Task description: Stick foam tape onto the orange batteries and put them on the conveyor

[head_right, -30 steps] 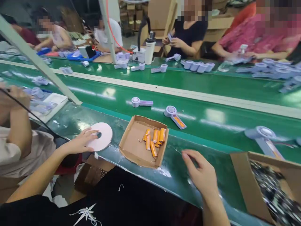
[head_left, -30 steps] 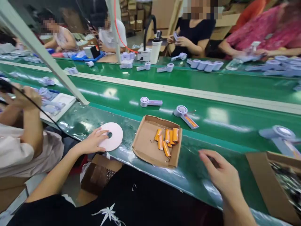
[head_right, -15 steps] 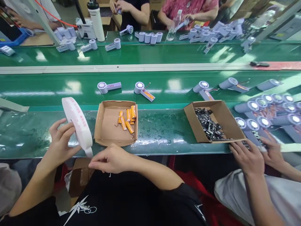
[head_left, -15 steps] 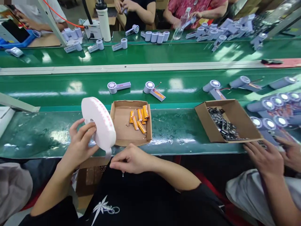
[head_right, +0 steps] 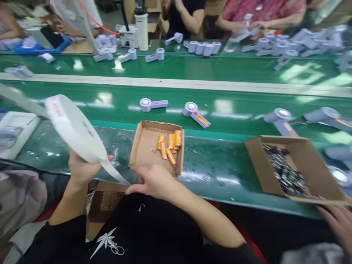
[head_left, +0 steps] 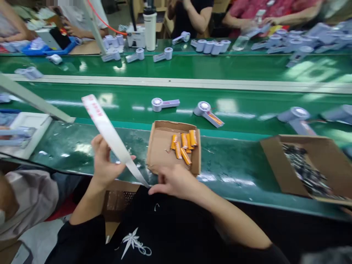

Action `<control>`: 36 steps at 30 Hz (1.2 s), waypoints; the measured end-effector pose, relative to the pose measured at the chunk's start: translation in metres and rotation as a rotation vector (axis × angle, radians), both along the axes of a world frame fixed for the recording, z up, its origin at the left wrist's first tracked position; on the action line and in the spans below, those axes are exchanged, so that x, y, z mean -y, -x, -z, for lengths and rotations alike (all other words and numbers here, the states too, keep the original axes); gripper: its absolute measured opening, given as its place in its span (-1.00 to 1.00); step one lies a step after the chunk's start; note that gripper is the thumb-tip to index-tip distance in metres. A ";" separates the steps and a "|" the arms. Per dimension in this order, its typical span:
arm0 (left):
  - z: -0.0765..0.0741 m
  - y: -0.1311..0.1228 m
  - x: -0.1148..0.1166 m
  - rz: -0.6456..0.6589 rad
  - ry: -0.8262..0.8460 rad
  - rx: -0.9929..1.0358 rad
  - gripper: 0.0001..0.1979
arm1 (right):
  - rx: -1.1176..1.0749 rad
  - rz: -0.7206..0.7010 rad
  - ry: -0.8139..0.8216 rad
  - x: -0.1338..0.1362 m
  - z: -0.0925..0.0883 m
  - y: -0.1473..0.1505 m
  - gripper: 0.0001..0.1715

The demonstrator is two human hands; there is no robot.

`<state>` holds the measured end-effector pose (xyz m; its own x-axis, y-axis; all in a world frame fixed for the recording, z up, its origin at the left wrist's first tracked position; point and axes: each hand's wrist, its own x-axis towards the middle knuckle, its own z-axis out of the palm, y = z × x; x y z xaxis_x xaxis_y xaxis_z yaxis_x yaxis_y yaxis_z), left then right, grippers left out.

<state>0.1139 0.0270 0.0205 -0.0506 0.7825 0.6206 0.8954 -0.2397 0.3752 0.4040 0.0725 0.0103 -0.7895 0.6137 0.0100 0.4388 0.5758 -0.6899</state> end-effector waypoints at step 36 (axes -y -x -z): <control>0.013 -0.095 0.044 0.171 0.036 -0.292 -0.13 | -1.321 0.866 0.430 -0.031 -0.005 -0.043 -0.54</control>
